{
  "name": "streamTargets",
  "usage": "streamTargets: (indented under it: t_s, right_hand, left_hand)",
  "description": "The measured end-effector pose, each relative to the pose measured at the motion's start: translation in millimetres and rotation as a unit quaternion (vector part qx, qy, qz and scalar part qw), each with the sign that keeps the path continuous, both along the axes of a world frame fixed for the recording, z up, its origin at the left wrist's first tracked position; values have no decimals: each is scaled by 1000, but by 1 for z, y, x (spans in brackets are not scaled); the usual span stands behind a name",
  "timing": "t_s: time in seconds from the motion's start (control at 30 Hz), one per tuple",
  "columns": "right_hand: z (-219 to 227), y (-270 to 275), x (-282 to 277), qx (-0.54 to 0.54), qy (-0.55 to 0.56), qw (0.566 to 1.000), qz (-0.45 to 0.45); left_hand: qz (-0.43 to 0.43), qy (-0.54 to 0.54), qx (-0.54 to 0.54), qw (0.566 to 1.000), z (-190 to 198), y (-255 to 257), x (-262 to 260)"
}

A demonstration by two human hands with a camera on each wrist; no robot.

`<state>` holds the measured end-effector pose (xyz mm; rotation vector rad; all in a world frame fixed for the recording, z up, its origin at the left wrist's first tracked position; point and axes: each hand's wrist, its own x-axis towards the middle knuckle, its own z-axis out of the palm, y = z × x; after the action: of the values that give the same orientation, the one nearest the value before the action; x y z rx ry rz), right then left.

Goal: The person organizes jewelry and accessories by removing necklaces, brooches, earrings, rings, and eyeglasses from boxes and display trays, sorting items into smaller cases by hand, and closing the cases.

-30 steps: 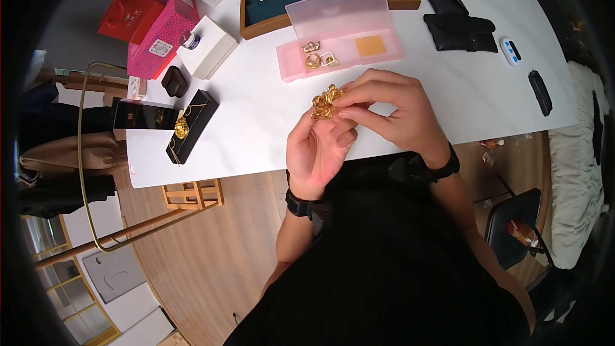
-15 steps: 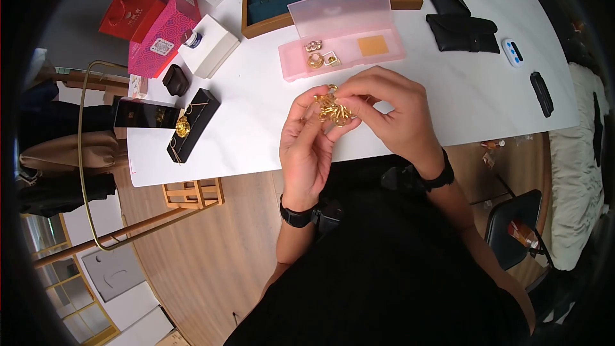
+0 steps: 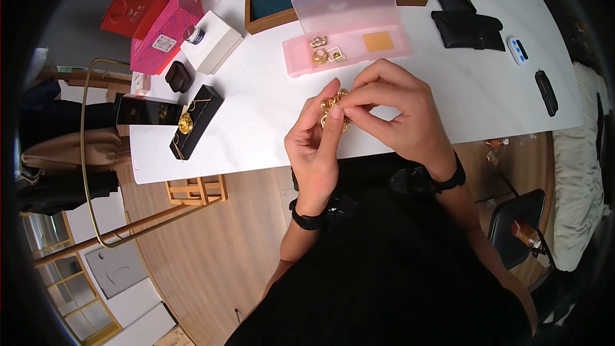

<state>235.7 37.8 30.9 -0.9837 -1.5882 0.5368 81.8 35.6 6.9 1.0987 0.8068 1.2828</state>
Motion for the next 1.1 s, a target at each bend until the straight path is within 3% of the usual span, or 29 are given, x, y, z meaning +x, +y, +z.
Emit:
streamTargets:
  t_s: [0.47,0.57,0.63,0.87,1.1]
  right_hand:
    - [-7,-3,-6,-80,37,996,-19]
    - [-17,-4,-8,-123,96,988,-4]
    - [-21,-5,-9,-135,104,985,5]
    - [-29,-4,-3,-191,205,958,66]
    - [-17,8,7,-172,291,935,112]
  left_hand:
    - [-29,-18,27,999,3,3,-1]
    - [-31,40,95,994,-3,5,-4]
    - [2,155,173,973,-4,7,-7]
    - [39,259,223,939,9,7,-6]
    - [-88,294,232,923,42,42,-15]
